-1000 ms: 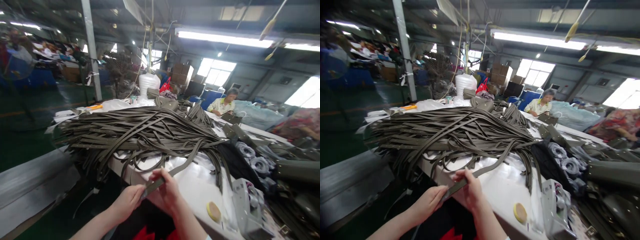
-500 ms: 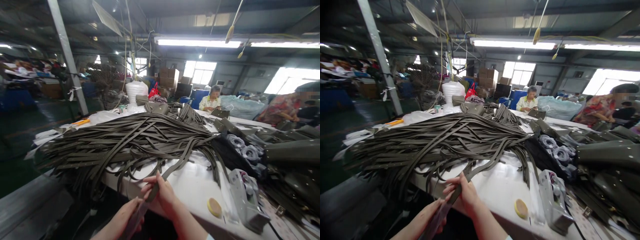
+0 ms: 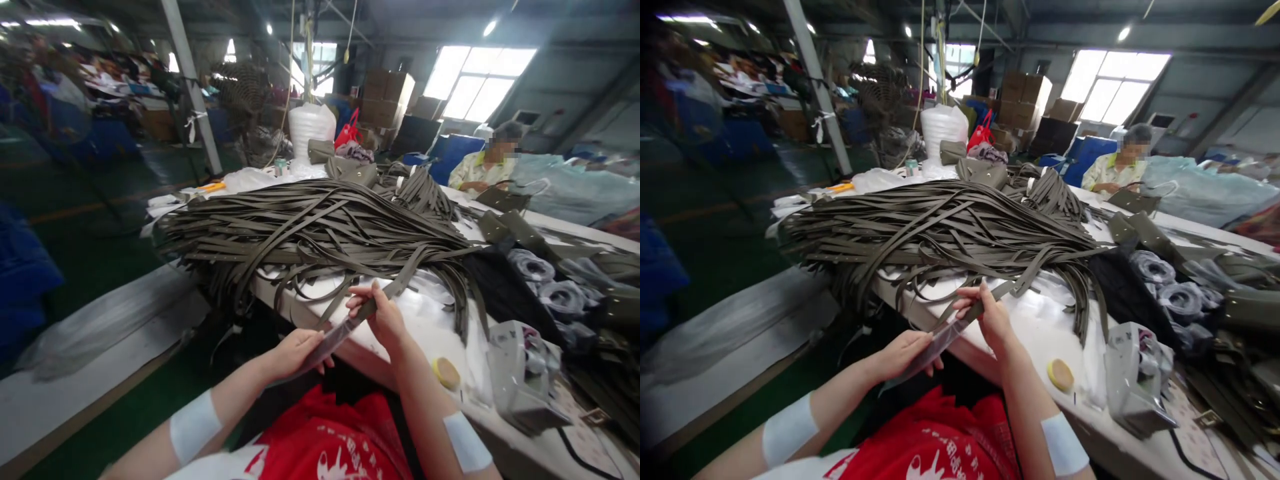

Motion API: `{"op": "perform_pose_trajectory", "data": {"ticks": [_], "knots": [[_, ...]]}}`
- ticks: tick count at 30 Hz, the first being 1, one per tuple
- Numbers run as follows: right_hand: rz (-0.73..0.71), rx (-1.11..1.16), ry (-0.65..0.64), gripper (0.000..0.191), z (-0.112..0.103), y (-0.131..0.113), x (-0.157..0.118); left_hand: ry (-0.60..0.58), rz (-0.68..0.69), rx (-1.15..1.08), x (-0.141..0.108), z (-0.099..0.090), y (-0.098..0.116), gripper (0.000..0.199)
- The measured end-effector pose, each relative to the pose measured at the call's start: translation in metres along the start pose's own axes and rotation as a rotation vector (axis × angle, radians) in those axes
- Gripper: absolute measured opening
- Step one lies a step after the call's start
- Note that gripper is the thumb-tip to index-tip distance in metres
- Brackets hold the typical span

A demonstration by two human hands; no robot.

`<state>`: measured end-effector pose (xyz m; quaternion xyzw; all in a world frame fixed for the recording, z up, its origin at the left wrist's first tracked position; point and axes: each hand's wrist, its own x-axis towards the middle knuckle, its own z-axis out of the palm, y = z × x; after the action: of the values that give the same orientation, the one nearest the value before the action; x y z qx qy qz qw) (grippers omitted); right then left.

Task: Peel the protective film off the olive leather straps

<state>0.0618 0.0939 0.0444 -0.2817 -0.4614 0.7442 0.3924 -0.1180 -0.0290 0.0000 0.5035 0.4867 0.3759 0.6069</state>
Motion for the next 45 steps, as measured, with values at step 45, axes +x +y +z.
{"op": "perform_pose_trajectory", "data": {"ticks": [45], "knots": [[-0.213, -0.265, -0.015, 0.046, -0.053, -0.036, -0.037, -0.008, 0.193, 0.251, 0.029, 0.028, 0.027, 0.048]]}}
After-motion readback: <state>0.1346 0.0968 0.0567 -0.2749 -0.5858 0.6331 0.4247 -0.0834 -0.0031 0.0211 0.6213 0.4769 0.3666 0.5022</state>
